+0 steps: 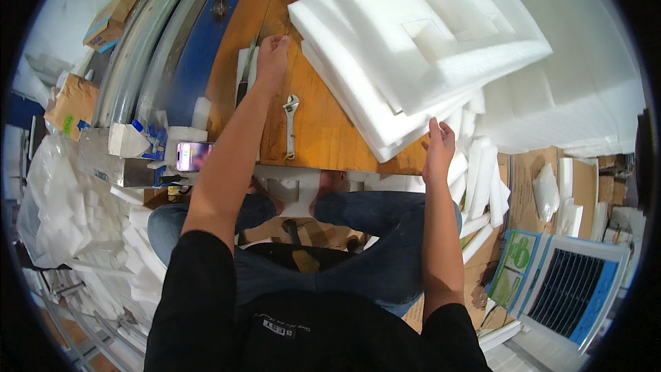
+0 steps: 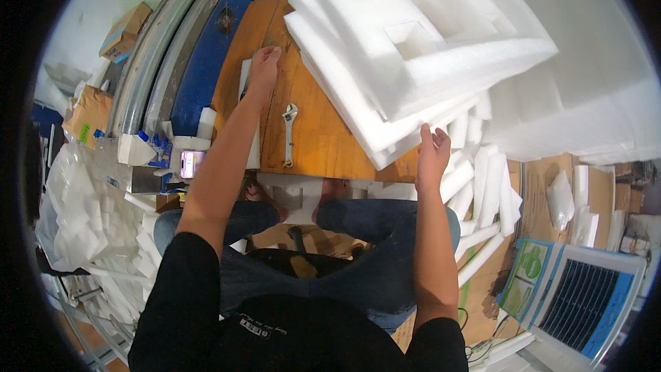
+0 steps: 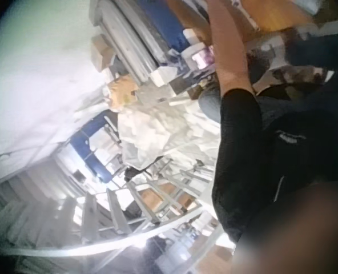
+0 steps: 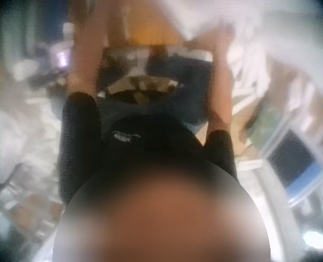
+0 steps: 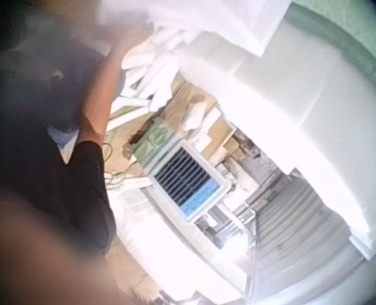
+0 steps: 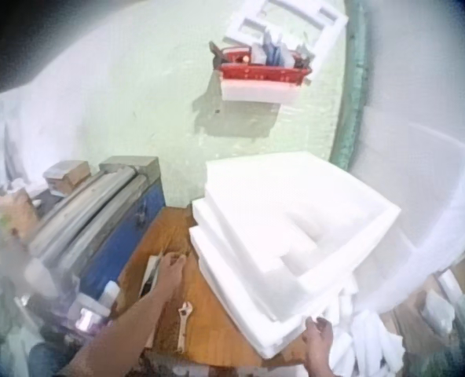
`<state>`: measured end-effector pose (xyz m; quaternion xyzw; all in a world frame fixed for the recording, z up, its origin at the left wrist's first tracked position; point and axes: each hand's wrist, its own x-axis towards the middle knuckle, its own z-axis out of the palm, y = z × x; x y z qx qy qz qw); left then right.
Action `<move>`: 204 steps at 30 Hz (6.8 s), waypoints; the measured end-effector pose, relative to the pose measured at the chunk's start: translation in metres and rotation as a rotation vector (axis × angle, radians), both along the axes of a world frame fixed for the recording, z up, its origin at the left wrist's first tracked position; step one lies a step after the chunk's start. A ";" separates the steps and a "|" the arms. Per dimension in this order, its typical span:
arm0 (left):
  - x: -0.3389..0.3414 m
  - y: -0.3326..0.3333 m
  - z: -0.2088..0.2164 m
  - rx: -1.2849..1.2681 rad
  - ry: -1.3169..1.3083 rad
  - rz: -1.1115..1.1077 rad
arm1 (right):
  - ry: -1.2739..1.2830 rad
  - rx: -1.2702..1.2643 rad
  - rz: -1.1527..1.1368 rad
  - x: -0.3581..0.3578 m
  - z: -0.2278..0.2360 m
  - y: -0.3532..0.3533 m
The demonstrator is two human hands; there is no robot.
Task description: The person sits on the floor and uses a wrench to tighten bolts on a metal frame. They then pick up and arrange white foam pieces, fitting them into the frame and stacking them on a nearby wooden surface.
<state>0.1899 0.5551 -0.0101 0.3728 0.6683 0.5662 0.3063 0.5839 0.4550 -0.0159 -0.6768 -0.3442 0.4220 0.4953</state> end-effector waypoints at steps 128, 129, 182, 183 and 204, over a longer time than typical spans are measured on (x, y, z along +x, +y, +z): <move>-0.095 -0.419 0.106 -0.126 1.049 -0.057 | 0.169 0.195 0.139 0.127 -0.084 -0.007; -0.103 -0.427 0.108 -0.069 1.092 0.038 | 0.177 0.134 0.146 0.144 -0.102 -0.004; -0.183 -0.609 -0.019 0.438 -0.572 0.852 | -0.642 0.339 1.336 -0.195 0.008 -0.211; -0.185 -0.617 -0.041 0.356 -0.538 0.955 | -0.640 0.316 1.330 -0.209 -0.009 -0.204; -0.117 -0.734 -0.194 -0.682 -0.181 1.154 | -0.695 -0.220 0.684 -0.409 -0.078 -0.131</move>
